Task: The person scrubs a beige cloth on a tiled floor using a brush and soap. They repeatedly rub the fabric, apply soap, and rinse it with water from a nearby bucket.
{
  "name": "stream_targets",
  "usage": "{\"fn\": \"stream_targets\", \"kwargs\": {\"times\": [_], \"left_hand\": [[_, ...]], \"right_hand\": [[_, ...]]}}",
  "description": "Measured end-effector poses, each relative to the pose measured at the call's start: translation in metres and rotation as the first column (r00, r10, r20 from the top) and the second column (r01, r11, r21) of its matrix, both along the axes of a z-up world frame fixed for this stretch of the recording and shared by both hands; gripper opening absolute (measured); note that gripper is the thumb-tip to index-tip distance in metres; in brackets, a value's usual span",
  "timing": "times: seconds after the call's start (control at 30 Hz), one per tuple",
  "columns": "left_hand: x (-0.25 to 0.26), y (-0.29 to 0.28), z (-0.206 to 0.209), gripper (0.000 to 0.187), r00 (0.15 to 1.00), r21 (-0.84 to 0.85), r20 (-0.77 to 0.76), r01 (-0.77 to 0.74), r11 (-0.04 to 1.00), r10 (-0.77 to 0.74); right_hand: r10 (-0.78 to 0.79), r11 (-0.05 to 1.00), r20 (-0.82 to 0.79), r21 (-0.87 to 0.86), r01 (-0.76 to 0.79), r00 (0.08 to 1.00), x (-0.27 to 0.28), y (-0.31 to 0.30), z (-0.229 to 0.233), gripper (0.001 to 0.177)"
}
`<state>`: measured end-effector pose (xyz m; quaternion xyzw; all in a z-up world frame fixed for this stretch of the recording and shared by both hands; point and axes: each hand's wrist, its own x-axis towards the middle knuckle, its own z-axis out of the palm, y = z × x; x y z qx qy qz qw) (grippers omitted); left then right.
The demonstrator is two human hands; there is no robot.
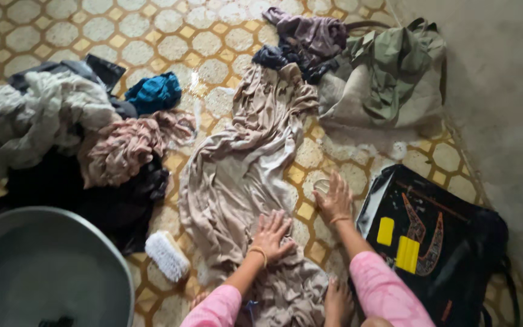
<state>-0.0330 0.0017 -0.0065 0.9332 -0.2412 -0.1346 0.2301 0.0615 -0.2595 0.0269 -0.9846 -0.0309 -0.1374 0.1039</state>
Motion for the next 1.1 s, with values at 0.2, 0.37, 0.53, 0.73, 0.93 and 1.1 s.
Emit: {"fn": "stream_targets", "kwargs": {"times": [0.2,0.37,0.53,0.73,0.93,1.1], "left_hand": [[-0.033,0.011,0.002,0.056,0.968,-0.123,0.016,0.252,0.96,-0.252],[0.016,0.021,0.018,0.054,0.879,-0.129,0.309,0.416,0.9,-0.362],[-0.015,0.018,-0.003,0.052,0.917,0.05,-0.248,0.333,0.942,-0.311],[-0.047,0.022,-0.007,0.052,0.776,0.023,-0.498,0.458,0.889,-0.387],[-0.062,0.023,-0.011,0.069,0.836,-0.234,0.036,0.54,0.808,-0.548],[-0.053,0.025,-0.002,0.082,0.861,-0.366,0.002,0.474,0.801,-0.508]], "right_hand": [[0.21,0.961,-0.529,-0.045,-0.274,0.823,0.009,0.025,0.054,0.091],[0.361,0.795,-0.401,0.605,-0.053,0.842,0.007,0.102,0.052,0.082],[0.39,0.909,-0.424,0.035,-0.416,0.817,-0.042,0.157,0.033,0.082],[0.751,0.661,-0.155,0.151,-0.735,0.642,-0.104,0.103,0.013,0.073],[0.387,0.777,-0.017,-0.532,-0.336,0.922,0.087,0.088,-0.051,0.046],[0.319,0.745,0.144,-0.649,-0.154,0.937,0.13,0.098,-0.012,0.041]]}}
